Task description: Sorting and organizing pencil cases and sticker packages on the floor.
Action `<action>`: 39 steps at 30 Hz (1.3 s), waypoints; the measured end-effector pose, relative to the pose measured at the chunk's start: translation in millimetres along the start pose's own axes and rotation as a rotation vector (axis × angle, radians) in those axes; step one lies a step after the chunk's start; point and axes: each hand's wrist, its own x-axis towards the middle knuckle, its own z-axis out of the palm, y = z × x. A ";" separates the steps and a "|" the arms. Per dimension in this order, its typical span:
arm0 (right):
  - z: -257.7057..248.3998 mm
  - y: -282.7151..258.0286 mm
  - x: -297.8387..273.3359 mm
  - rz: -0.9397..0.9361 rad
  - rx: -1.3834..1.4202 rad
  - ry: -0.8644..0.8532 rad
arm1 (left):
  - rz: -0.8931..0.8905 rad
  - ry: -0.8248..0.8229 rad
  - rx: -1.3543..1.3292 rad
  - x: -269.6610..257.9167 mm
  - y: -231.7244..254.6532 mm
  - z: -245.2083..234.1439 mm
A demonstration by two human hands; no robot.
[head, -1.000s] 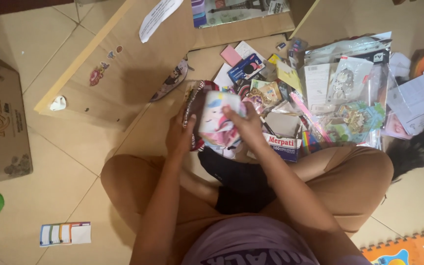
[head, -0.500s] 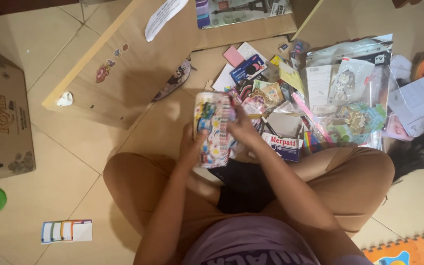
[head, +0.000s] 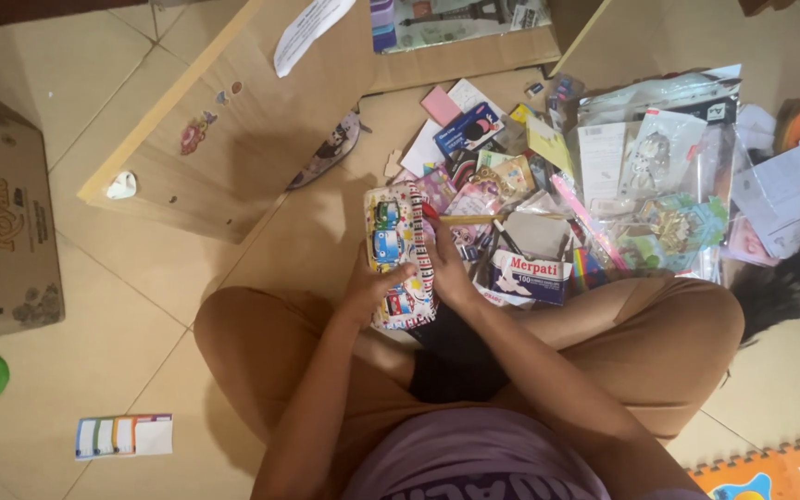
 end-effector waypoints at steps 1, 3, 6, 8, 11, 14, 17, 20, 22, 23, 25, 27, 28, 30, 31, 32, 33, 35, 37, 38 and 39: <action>-2.0 -10.0 4.0 0.005 0.001 -0.005 | -0.004 0.006 -0.001 0.7 0.5 -2.2; -8.2 -30.3 13.2 0.482 0.458 -0.132 | -0.086 -0.038 -0.063 3.4 1.4 -4.5; -45.1 -62.1 28.1 0.448 0.650 -0.319 | -0.327 0.036 -0.258 12.0 -15.2 -20.5; -59.6 -92.7 20.6 0.351 0.308 -0.357 | -0.296 -0.069 -0.374 19.2 -38.1 -36.4; -63.7 -142.5 3.4 0.246 -0.112 -0.326 | -0.262 -0.231 -0.538 25.1 -55.1 -43.2; -60.3 -151.9 -12.7 0.085 -0.195 -0.265 | -0.251 -0.339 -0.628 28.3 -66.1 -49.4; -54.2 -155.8 -20.9 -0.052 -0.215 -0.242 | -0.317 -0.301 -0.667 36.6 -92.3 -62.7; -51.9 -161.9 -22.7 -0.006 -0.242 -0.222 | -0.330 -0.231 -0.674 34.5 -90.1 -61.1; -52.3 -163.5 -21.4 0.015 -0.254 -0.222 | -0.267 -0.257 -0.686 30.1 -76.7 -55.2; -52.5 -163.4 -20.8 -0.003 -0.250 -0.232 | -0.270 -0.288 -0.709 28.0 -70.6 -52.5; -49.2 -166.5 -22.0 -0.023 -0.247 -0.247 | -0.267 -0.316 -0.734 24.9 -60.7 -48.8; -44.1 -172.5 -26.3 -0.133 -0.250 -0.134 | -0.221 -0.217 -0.649 24.2 -53.6 -45.0; -44.0 -179.8 -28.9 -0.132 -0.250 -0.136 | -0.221 -0.216 -0.651 24.5 -54.7 -47.4; -45.1 -194.6 -33.7 -0.443 -0.553 -0.068 | -0.225 -0.290 -0.707 26.3 -57.0 -51.1; -45.3 -192.5 -36.4 -0.442 -0.555 -0.069 | -0.226 -0.291 -0.708 24.8 -52.4 -49.4; -45.4 -190.4 -39.0 -0.330 -0.481 -0.128 | -0.210 -0.297 -0.731 23.4 -47.7 -47.8; -45.6 -188.3 -41.7 -0.217 -0.407 -0.186 | -0.193 -0.303 -0.754 22.0 -43.0 -46.3; -42.4 -171.8 -45.2 -0.092 -0.354 -0.199 | -0.160 -0.329 -0.791 20.9 -36.3 -41.8; -39.1 -165.8 -48.2 0.031 -0.299 -0.219 | -0.124 -0.349 -0.829 19.6 -34.5 -41.4; -37.7 -168.3 -49.2 0.117 -0.259 -0.184 | -0.117 -0.303 -0.813 19.6 -35.9 -42.8; -36.4 -170.9 -50.3 0.202 -0.218 -0.148 | -0.111 -0.257 -0.797 19.5 -37.1 -44.1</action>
